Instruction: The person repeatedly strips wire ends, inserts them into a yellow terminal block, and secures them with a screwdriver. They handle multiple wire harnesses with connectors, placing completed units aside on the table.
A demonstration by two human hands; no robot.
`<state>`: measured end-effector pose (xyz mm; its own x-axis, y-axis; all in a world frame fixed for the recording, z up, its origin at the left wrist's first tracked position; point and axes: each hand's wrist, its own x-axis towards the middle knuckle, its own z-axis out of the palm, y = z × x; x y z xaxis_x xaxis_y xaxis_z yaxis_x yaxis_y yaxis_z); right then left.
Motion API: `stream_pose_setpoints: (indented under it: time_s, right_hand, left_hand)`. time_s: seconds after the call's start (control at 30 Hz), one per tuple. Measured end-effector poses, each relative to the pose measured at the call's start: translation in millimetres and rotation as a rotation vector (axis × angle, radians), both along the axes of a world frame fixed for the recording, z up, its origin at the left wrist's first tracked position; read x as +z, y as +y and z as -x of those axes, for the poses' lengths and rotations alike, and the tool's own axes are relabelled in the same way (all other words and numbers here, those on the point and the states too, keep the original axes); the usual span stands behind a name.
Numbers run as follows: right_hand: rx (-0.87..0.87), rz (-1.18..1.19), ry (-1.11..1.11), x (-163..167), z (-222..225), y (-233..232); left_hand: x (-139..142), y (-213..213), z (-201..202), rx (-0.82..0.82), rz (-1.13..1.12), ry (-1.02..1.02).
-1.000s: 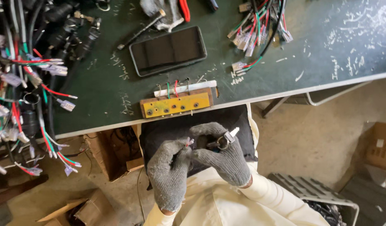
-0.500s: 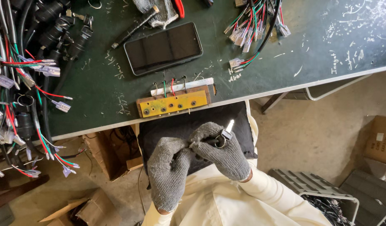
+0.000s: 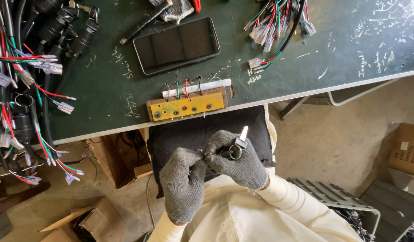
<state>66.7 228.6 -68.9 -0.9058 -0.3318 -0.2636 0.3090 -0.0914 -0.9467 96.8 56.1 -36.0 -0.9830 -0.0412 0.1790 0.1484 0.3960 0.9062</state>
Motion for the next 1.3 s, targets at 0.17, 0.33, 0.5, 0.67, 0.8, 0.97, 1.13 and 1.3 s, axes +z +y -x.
stream_pose_setpoints:
  time_s: [0.17,0.33,0.5,0.67,0.8,0.97,1.13,1.3]
  right_hand:
    - [0.061,-0.129,0.059,5,2,0]
    - [-0.078,0.058,-0.041,8,-3,-4]
    - [-0.088,-0.012,-0.099,7,-7,-2]
    - [-0.001,-0.046,0.076,4,-3,-1]
    - [0.011,-0.088,-0.029,4,-4,-2]
    - [-0.074,-0.032,-0.115,4,-9,-4]
    - [-0.085,0.009,-0.067,3,-9,-4]
    - [-0.098,-0.058,0.007,7,-9,-2]
  left_hand:
    - [1,2,1,0.066,-0.035,-0.07]
    - [4,-2,3,0.047,-0.032,-0.075]
    - [5,-1,4,0.009,0.007,-0.027]
    - [2,-1,3,0.001,0.033,0.018]
    - [-1,0,0,0.056,-0.003,-0.02]
    - [-3,0,-4,0.076,-0.072,-0.086]
    - [1,-1,-3,0.087,-0.106,-0.201]
    - [3,0,-1,0.063,-0.162,-0.213]
